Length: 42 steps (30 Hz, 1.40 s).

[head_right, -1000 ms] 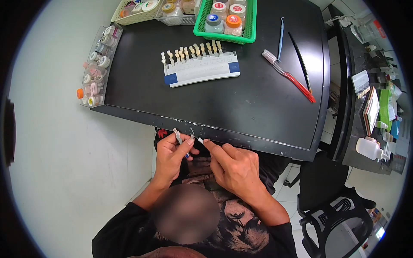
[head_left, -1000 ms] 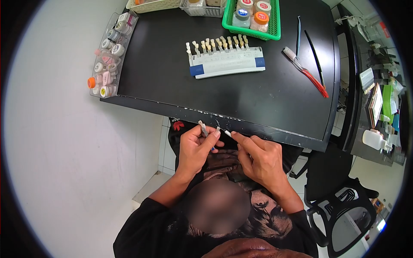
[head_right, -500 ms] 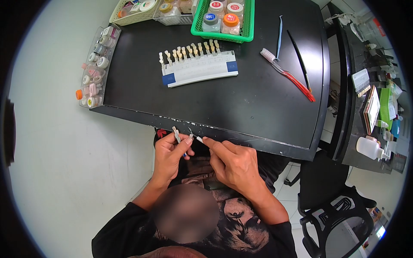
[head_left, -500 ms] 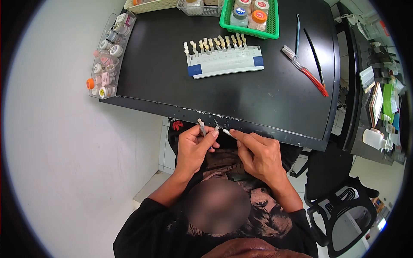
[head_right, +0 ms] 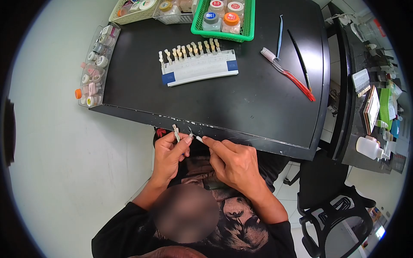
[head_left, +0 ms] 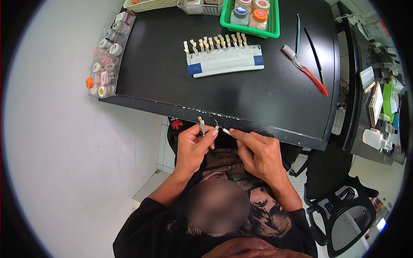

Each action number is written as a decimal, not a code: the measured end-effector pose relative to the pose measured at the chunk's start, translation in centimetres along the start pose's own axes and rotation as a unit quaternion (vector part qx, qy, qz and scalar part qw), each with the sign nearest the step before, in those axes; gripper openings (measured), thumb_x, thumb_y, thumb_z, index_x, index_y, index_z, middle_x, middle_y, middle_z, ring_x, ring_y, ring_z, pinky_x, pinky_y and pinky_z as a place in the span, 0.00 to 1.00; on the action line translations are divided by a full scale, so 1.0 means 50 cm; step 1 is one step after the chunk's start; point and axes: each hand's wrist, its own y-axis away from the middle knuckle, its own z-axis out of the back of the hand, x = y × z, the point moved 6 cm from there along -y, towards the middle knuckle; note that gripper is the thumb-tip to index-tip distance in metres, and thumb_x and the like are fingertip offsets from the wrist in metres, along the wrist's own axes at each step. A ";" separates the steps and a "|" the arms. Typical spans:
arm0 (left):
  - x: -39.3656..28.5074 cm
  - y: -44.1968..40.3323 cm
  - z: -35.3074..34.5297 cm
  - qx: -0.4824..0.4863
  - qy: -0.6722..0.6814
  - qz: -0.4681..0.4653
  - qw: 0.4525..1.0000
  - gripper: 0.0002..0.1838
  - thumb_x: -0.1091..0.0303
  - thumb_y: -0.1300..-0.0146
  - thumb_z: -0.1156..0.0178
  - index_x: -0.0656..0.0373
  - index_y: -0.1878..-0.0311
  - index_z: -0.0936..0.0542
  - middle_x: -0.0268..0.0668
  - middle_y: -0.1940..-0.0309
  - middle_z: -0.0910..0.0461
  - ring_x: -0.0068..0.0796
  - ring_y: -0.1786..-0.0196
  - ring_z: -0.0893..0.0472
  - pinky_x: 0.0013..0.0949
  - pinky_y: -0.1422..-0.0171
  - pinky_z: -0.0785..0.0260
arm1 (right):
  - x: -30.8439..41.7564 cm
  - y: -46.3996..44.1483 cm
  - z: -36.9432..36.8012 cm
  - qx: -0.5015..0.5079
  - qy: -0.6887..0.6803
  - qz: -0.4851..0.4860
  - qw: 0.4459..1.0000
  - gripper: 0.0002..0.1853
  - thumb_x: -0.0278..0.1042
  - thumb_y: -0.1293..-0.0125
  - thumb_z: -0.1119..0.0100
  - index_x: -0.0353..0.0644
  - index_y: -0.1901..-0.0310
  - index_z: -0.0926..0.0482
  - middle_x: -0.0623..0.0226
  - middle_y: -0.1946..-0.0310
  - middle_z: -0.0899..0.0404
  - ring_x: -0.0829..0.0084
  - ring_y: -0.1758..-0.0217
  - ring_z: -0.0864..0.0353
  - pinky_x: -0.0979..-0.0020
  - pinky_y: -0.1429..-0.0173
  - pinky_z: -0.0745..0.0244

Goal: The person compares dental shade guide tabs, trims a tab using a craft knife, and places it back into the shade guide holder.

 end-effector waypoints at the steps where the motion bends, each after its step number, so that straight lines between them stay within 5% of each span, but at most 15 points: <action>1: -0.002 0.001 -0.001 -0.001 0.001 -0.003 1.000 0.07 0.70 0.23 0.28 0.66 0.51 0.10 0.28 0.69 0.15 0.13 0.71 0.21 0.21 0.68 0.33 | 0.000 0.000 0.000 0.002 0.000 -0.001 1.000 0.21 0.21 0.37 0.30 0.43 0.42 0.10 0.64 0.73 0.17 0.62 0.76 0.16 0.60 0.71 0.23; 42: 0.002 -0.002 -0.004 -0.014 0.016 -0.015 1.000 0.05 0.73 0.23 0.29 0.66 0.53 0.10 0.29 0.68 0.15 0.14 0.69 0.21 0.22 0.63 0.29 | 0.010 0.002 -0.006 -0.002 0.032 0.002 0.999 0.22 0.20 0.38 0.29 0.44 0.41 0.09 0.67 0.76 0.22 0.65 0.79 0.19 0.61 0.72 0.24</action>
